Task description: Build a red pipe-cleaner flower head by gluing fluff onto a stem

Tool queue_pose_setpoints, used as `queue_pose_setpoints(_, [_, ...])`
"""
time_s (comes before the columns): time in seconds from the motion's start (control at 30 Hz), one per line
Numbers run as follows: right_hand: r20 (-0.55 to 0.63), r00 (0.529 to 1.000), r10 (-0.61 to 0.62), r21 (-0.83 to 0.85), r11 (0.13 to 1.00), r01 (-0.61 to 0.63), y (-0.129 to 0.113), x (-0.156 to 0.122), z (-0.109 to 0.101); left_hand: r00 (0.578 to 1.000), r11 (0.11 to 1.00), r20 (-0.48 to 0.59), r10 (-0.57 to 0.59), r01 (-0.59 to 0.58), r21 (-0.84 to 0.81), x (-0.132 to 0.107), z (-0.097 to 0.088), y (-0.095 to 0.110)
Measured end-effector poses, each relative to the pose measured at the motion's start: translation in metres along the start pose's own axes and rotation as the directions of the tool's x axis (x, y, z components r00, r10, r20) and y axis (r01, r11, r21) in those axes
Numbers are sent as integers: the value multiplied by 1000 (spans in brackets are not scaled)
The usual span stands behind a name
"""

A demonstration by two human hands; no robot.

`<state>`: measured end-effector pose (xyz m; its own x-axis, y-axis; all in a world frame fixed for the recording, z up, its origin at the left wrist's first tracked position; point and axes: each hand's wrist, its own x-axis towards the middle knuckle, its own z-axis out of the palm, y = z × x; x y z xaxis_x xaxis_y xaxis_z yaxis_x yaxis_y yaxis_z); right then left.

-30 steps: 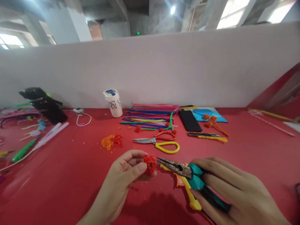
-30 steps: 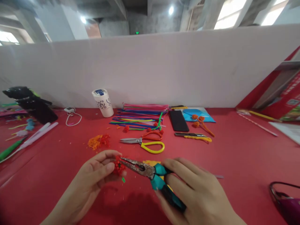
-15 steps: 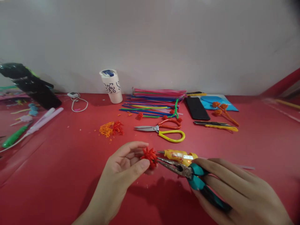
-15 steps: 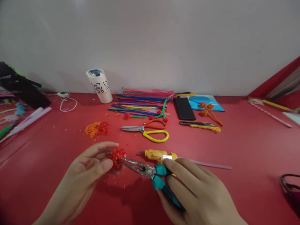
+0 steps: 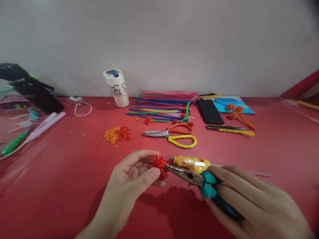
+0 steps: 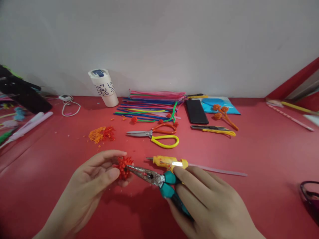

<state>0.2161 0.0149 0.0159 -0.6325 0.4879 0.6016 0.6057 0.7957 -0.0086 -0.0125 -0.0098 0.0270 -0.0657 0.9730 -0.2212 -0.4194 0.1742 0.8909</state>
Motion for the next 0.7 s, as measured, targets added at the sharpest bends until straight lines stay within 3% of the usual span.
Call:
queue_pose_setpoints(0.43, [11,997,-81,-96,992,81,0,-6,0,998,995,56,25,-30,92,-4,0,2])
queue_pose_setpoints(0.7, [27,988,-150,-197,968,153,1,-12,-2,998,998,23,-53,52,42,-3,2,1])
